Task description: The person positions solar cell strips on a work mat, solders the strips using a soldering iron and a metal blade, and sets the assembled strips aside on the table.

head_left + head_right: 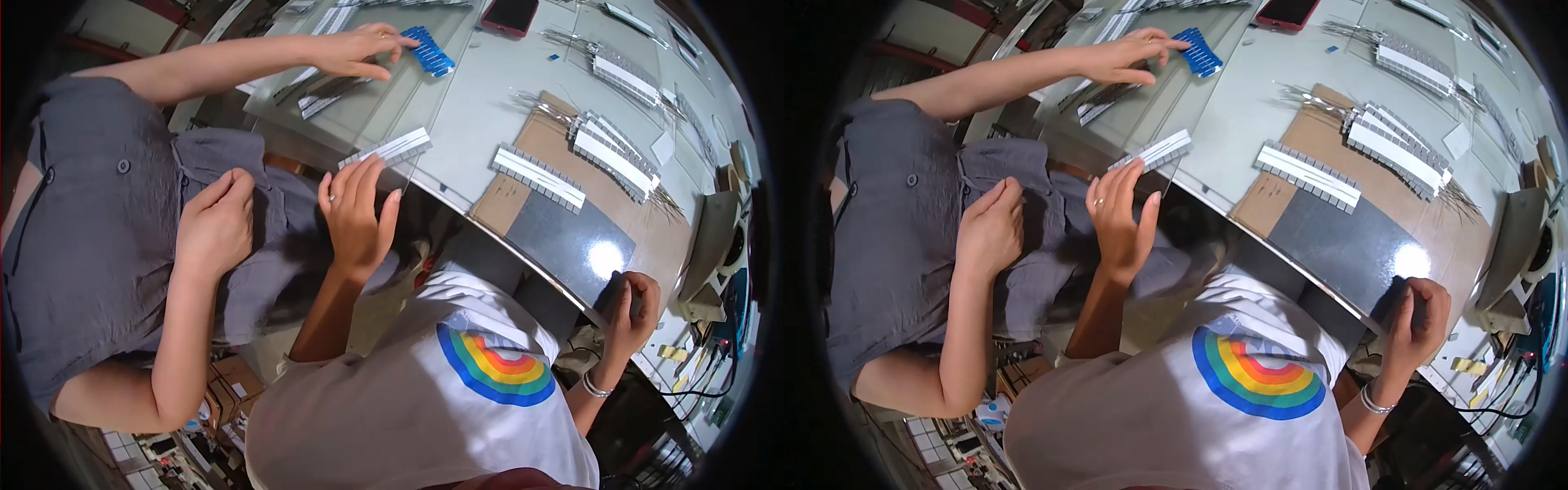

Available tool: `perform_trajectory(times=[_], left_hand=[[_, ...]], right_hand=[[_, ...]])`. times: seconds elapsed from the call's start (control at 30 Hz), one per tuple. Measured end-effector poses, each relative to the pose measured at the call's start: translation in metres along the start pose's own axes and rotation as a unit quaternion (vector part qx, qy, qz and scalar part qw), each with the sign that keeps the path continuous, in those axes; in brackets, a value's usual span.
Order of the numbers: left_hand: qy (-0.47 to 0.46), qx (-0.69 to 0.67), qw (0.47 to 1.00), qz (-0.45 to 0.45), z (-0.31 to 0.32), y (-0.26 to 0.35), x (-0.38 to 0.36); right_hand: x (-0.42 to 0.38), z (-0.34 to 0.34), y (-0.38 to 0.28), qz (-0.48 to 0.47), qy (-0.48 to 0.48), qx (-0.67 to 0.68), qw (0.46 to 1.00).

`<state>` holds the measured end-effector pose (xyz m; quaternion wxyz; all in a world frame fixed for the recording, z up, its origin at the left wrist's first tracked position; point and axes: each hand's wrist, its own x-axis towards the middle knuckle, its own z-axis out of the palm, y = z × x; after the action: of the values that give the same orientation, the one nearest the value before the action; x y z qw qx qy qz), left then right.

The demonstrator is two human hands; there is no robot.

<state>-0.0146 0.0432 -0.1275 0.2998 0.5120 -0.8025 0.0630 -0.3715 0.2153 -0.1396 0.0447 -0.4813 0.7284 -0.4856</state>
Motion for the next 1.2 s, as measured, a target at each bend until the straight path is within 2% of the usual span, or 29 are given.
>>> perform_trajectory(times=[0.2,0.57,0.8,0.9,1.03,1.2], left_hand=[[-0.052,0.013,0.999,0.007,-0.004,-0.008,0.003],[-0.054,0.020,0.998,0.023,0.000,-0.042,0.018],[-0.014,-0.004,0.999,0.034,-0.003,-0.042,0.021],[0.059,0.001,0.998,0.032,-0.005,-0.041,0.024],[-0.020,0.068,0.997,-0.026,-0.002,-0.039,0.024],[-0.048,0.095,0.994,-0.007,0.005,-0.047,0.022]], right_hand=[[0.001,-0.001,0.003,-0.027,-0.002,-0.019,0.999],[0.000,-0.001,0.002,-0.016,-0.003,-0.016,1.000],[-0.001,-0.001,0.000,-0.011,-0.001,-0.005,1.000],[-0.001,-0.001,0.000,-0.014,-0.002,-0.006,1.000],[-0.001,-0.001,0.002,-0.010,-0.002,0.000,1.000],[-0.002,-0.001,-0.001,-0.001,0.001,0.002,1.000]])
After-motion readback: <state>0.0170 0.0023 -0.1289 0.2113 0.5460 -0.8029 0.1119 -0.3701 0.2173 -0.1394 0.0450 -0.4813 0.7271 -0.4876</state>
